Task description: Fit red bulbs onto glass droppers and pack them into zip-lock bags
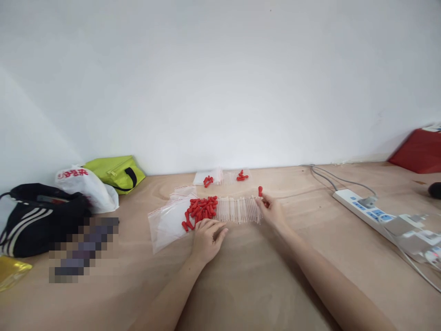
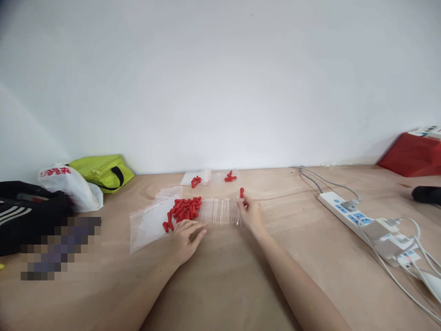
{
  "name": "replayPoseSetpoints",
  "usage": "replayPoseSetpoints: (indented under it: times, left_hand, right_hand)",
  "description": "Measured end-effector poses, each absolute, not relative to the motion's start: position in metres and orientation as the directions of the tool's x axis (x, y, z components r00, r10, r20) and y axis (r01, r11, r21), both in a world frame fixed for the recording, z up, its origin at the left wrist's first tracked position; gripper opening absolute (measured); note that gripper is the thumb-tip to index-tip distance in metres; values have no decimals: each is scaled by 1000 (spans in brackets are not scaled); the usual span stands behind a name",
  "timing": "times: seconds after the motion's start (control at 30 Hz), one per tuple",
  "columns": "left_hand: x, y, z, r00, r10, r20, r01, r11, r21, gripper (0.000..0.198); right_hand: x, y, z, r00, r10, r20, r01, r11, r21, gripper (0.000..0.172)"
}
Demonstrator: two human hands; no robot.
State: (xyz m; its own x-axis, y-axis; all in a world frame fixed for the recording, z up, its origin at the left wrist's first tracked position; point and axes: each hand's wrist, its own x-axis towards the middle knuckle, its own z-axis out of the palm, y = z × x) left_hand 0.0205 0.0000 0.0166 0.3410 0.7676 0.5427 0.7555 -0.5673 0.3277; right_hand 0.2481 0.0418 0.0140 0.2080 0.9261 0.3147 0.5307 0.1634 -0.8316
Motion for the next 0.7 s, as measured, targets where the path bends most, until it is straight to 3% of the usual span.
replayPoseSetpoints:
  times: [0.13, 0.33, 0.5, 0.7]
  left_hand:
    - [20, 2, 13, 317, 770, 554, 771, -549, 323, 12]
    - [20, 3, 11, 325, 771, 548, 762, -557, 331, 12]
    - [20, 3, 10, 329, 761, 559, 757, -566, 326, 12]
    - [23, 0, 11, 349, 754, 556, 751, -580, 316, 12]
  right_hand:
    - [276, 52, 19, 325, 916, 236, 800, -133, -584, 33]
    - [266, 56, 12, 352, 911, 215, 878, -242, -412, 35]
    - [265, 56, 12, 330, 909, 253, 893, -214, -395, 32]
    - [287, 51, 4, 345, 883, 318, 841, -140, -523, 26]
